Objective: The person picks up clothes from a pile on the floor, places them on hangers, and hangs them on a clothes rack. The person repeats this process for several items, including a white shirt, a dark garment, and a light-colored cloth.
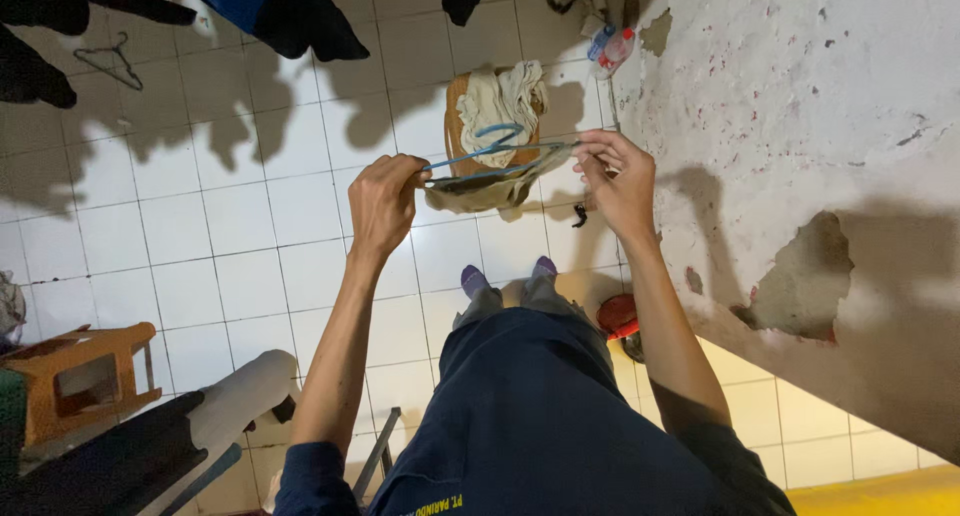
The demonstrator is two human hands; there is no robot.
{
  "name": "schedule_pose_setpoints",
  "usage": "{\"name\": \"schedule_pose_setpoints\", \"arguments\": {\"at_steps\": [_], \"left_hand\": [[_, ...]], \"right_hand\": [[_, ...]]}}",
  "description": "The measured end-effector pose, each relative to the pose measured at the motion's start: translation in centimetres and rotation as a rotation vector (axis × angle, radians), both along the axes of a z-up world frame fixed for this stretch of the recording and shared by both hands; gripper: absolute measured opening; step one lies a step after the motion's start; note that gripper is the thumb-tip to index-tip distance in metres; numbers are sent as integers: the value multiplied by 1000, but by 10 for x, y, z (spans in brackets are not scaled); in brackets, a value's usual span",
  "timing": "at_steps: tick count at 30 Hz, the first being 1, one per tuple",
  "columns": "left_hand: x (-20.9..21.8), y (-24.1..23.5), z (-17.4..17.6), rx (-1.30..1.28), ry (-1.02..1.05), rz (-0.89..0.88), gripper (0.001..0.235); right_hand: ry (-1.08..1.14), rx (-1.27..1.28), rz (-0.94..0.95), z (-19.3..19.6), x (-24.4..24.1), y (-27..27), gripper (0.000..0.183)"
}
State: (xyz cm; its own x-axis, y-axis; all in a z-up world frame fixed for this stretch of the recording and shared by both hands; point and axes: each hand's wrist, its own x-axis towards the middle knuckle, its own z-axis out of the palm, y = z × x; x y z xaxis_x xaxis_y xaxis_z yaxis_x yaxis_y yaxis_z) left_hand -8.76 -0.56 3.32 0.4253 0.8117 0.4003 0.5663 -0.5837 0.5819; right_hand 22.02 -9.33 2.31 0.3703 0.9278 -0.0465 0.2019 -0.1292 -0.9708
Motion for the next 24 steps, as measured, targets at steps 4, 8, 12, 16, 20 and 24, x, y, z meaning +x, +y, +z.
{"name": "schedule_pose_setpoints", "arguments": {"at_steps": [4,8,12,16,20,24], "left_hand": [[-7,0,2,24,-32,19,9],[-13,4,5,3,-59,-10,11],[-15,12,9,-17,-38,-38,14],[-22,20,16,36,4,-56,14],[-27,25,17,61,-1,-81,14],[-34,30,13,67,-37,-71,14]], "right_hand": [[-452,110,-75,21,-10,0,32],[-918,317,60,44,-10,-5,37],[-497,-90,392,43,-22,-4,35],[-668,-228,520,55,-33,-7,21],[-708,237,474,56,-46,-5,19],[-576,41,381,51,-53,-6,13]]}}
